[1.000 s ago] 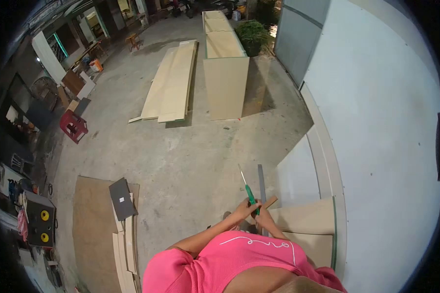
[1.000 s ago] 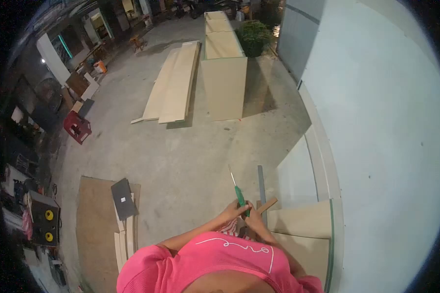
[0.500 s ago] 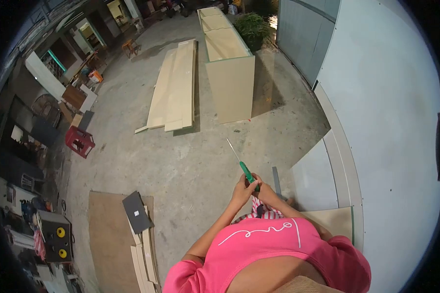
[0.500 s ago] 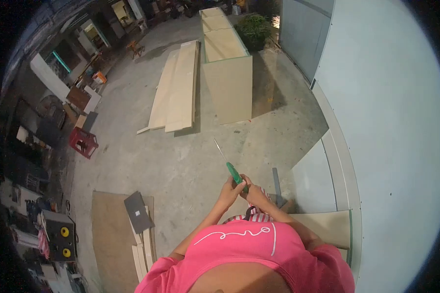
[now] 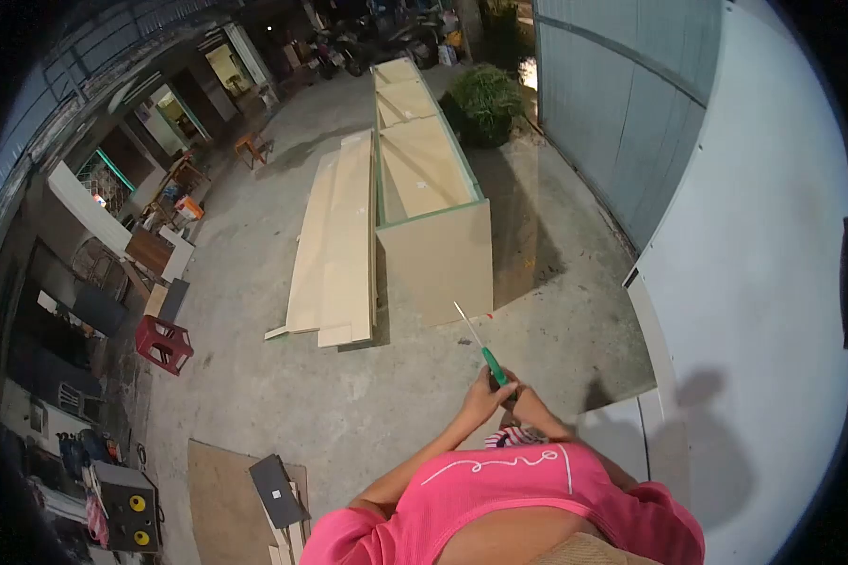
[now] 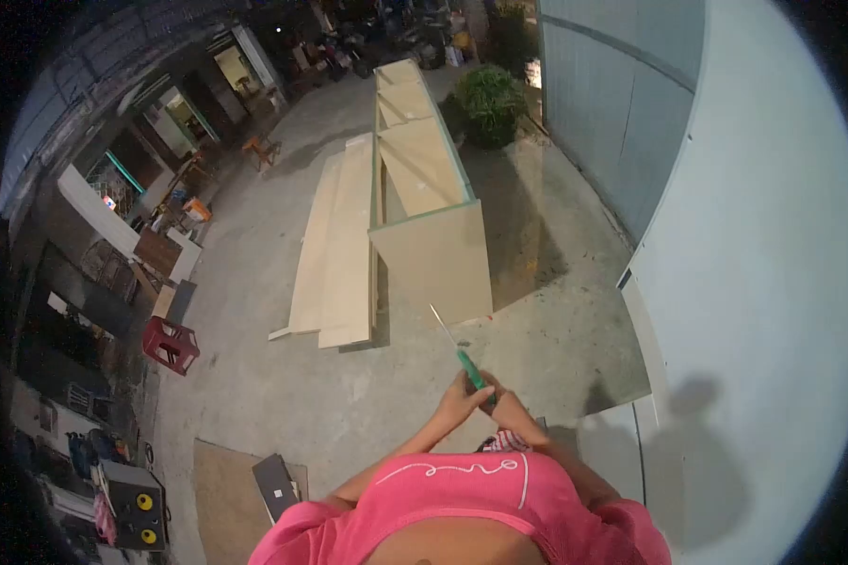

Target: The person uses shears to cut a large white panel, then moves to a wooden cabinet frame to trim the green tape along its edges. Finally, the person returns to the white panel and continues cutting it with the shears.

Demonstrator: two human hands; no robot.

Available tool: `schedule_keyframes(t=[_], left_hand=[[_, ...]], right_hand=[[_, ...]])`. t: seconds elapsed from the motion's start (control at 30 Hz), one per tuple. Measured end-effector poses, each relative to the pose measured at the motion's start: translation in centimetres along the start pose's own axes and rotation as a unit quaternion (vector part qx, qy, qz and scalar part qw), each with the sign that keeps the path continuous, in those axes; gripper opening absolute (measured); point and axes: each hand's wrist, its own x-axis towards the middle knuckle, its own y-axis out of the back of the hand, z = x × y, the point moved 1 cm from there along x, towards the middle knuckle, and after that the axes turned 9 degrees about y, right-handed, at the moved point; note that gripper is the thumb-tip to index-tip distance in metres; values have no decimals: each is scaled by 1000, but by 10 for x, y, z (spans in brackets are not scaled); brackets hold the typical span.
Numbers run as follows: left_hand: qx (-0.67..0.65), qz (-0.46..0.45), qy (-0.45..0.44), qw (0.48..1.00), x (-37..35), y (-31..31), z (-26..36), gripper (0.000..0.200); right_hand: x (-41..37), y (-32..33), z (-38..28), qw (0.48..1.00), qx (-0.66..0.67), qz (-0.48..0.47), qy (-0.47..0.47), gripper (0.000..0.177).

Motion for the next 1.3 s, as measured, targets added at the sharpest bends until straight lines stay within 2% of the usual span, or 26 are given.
schedule_keyframes(t=[0.03,0.07,0.1,0.17,0.2,0.27,0.43,0.57,0.6,0.67,0.7,0.73,0.87,0.9,0.97,1.0,1.03,1.1,1.17,1.23,1.27,1.3], left_hand=[[-5,9,-16,1000,24,-1,8,57],[16,1,-2,1000,43,4,31,57],[16,-3,8,1000,69,4,37,57],[-77,38,-14,996,109,-2,39,56],[-82,34,-2,996,125,-4,46,56],[-218,-7,-8,976,156,3,67,57],[-216,41,-10,975,243,13,95,54],[-266,62,-43,961,337,28,119,52],[-255,80,-47,963,355,34,136,49],[-267,127,-65,953,408,40,144,43],[-282,140,-65,947,436,44,154,43],[-277,134,-52,950,457,47,159,43],[-288,143,-18,947,526,46,169,44],[-290,142,-23,946,540,41,169,44],[-302,165,-21,939,565,28,154,50],[-284,172,10,943,566,33,168,53],[-298,204,25,932,570,33,164,53],[-241,225,30,944,580,34,155,57],[-278,266,41,922,592,40,142,59],[-311,319,69,893,595,56,145,58],[-307,352,81,880,593,65,148,54],[-310,375,88,869,594,72,145,54]], right_hand=[[23,17,-2,1000,9,6,22,64],[45,42,-25,999,-35,-25,-25,63],[70,60,-24,998,-48,-33,-7,63],[110,86,-7,996,-74,-49,25,62],[127,100,-12,994,-86,-47,42,64],[161,122,-29,992,-100,-49,58,66],[252,170,-35,989,-107,-97,12,62],[351,216,-26,986,-66,-122,96,62],[382,228,-18,982,-96,-158,25,62],[429,247,-14,981,-105,-151,62,62],[454,262,-14,977,-119,-147,94,63],[478,273,-7,972,-154,-160,77,65],[543,320,-4,963,-138,-224,61,63],[549,327,-7,958,-133,-247,52,63],[562,336,-16,964,-109,-238,-44,62],[570,339,10,967,-99,-234,-31,61],[577,339,23,957,-99,-273,-30,61],[592,334,37,955,-97,-279,-43,60],[613,321,39,945,-75,-318,-33,58],[634,307,37,933,-61,-356,16,53],[644,297,32,933,0,-360,20,46],[656,287,25,923,4,-385,23,46]])
